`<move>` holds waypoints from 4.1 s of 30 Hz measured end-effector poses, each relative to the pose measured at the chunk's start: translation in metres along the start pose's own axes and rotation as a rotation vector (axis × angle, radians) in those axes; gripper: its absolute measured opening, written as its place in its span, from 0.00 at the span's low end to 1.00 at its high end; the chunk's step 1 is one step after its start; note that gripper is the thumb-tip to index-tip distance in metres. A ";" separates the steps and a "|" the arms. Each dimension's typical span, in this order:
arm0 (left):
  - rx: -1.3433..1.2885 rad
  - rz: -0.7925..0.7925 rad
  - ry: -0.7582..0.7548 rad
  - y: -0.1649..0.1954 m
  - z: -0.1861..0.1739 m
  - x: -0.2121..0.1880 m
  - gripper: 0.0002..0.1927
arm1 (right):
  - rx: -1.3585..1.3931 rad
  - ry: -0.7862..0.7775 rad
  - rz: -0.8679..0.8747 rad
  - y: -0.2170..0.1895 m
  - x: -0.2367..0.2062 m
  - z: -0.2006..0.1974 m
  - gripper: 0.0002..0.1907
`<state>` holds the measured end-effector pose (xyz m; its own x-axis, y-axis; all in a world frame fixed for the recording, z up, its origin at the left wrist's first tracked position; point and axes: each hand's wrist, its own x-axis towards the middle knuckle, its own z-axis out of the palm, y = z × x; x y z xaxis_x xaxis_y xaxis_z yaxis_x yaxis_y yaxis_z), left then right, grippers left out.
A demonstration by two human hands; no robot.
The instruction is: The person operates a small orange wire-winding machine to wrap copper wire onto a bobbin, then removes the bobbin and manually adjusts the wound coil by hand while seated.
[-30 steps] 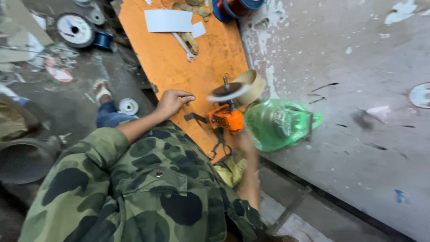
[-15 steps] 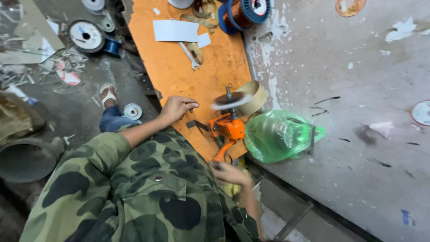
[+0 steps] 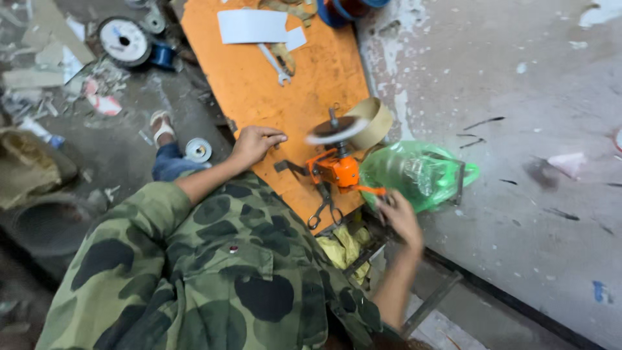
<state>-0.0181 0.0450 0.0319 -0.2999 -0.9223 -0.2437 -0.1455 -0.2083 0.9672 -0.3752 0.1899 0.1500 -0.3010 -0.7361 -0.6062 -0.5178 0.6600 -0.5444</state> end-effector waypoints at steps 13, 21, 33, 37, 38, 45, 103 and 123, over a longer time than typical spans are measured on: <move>-0.056 -0.097 -0.033 0.004 0.001 0.005 0.11 | 0.095 -0.022 -0.168 -0.032 0.010 0.002 0.20; -0.069 0.052 -0.033 0.002 -0.001 0.010 0.11 | -0.118 -0.769 0.008 -0.001 -0.021 0.090 0.14; -0.076 0.016 -0.055 0.000 0.004 0.015 0.11 | -0.249 0.240 -0.341 -0.020 0.034 0.030 0.16; -0.074 0.056 -0.057 -0.005 0.006 0.014 0.10 | -0.144 0.222 -0.471 -0.027 0.042 0.069 0.18; -0.088 0.058 -0.061 -0.006 0.007 0.013 0.10 | -0.108 0.217 -0.515 -0.029 0.042 0.076 0.21; -0.091 0.122 -0.073 -0.010 0.007 0.011 0.09 | -0.339 0.411 -0.157 -0.047 0.032 0.114 0.20; -0.029 0.636 -0.432 0.085 0.028 0.120 0.16 | -0.301 0.703 -0.736 -0.155 0.039 0.073 0.52; 0.211 0.379 -0.680 0.106 0.041 0.140 0.23 | -0.383 0.828 -0.788 -0.120 0.021 0.082 0.50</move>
<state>-0.1146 -0.0932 0.0973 -0.8630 -0.5034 0.0425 -0.0732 0.2078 0.9754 -0.2536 0.1071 0.1553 -0.1452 -0.8823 0.4477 -0.9522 0.0017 -0.3054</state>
